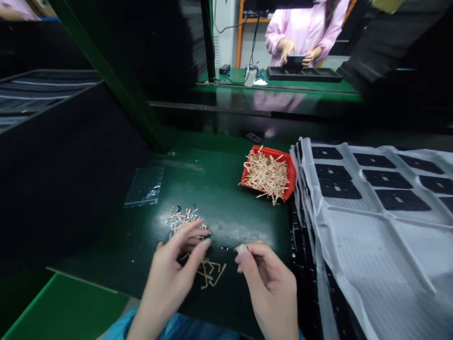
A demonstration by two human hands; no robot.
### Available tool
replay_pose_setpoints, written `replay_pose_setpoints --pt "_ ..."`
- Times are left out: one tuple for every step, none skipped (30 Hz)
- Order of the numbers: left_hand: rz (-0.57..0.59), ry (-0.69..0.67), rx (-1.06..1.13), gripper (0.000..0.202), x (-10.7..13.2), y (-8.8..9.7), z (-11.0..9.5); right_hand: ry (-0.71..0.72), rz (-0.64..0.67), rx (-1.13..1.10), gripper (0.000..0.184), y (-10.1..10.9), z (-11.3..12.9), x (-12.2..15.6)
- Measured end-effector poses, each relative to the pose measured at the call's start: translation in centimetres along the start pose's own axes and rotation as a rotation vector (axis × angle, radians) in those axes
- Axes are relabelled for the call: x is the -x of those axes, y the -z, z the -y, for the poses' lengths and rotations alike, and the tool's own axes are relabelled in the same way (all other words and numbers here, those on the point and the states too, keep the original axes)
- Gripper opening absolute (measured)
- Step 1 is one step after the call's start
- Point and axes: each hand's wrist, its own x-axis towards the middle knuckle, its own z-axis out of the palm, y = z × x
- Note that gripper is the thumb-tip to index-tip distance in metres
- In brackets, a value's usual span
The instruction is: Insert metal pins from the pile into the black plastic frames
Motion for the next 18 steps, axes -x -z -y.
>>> replay_pose_setpoints --pt "-0.032 -0.012 -0.032 0.034 -0.7 0.6 0.1 0.025 0.012 0.011 0.024 0.2 -0.4 0.0" --pt "-0.046 -0.052 -0.067 0.029 -1.6 1.0 -0.2 0.049 0.036 0.032 0.020 0.3 -0.8 0.0" --pt "-0.034 -0.132 -0.096 0.024 -2.7 1.1 -0.8 0.073 0.068 0.059 0.018 0.3 -1.1 0.0" --pt "0.011 -0.253 -0.120 0.019 -4.0 0.7 -1.9 0.094 0.102 0.088 0.016 0.2 -1.3 0.1" --pt "0.098 -0.409 -0.154 0.018 -5.4 -0.1 -3.4 0.111 0.132 0.116 0.016 0.0 -1.5 0.2" --pt "0.211 -0.578 -0.178 0.019 -6.7 -1.5 -5.3 0.123 0.152 0.138 0.016 -0.3 -1.6 0.3" --pt "0.346 -0.752 -0.223 0.022 -7.9 -3.4 -7.5 0.133 0.166 0.151 0.016 -0.6 -1.6 0.4" --pt "0.469 -0.897 -0.343 0.025 -8.8 -5.8 -9.8 0.147 0.178 0.157 0.016 -0.9 -1.6 0.5" --pt "0.559 -1.016 -0.479 0.025 -9.3 -8.4 -12.1 0.165 0.185 0.158 0.016 -1.2 -1.6 0.6" --pt "0.627 -1.092 -0.514 0.020 -9.4 -11.3 -14.2 0.181 0.188 0.160 0.015 -1.4 -1.6 0.7" --pt "0.684 -1.153 -0.532 0.016 -9.1 -14.1 -16.1 0.196 0.185 0.161 0.015 -1.6 -1.7 0.8" --pt "0.729 -1.205 -0.536 0.014 -8.6 -16.8 -17.6 0.209 0.173 0.163 0.015 -1.7 -1.9 0.9" --pt "0.763 -1.237 -0.531 0.013 -8.0 -19.2 -18.8 0.222 0.154 0.166 0.016 -1.8 -2.2 1.0" --pt "0.775 -1.250 -0.536 0.013 -7.4 -21.4 -19.6 0.235 0.128 0.169 0.017 -1.8 -2.6 1.2" --pt "0.776 -1.251 -0.543 0.015 -6.9 -23.3 -20.1 0.247 0.101 0.172 0.020 -1.9 -2.9 1.4" --pt "0.769 -1.241 -0.550 0.017 -6.6 -24.9 -20.5 0.259 0.074 0.175 0.024 -2.0 -3.3 1.5" --pt "0.763 -1.227 -0.551 0.019 -6.3 -26.3 -20.7 0.269 0.053 0.176 0.028 -2.1 -3.7 1.7" --pt "0.765 -1.219 -0.545 0.020 -6.2 -27.4 -20.8 0.278 0.039 0.176 0.029 -2.3 -4.0 1.9"
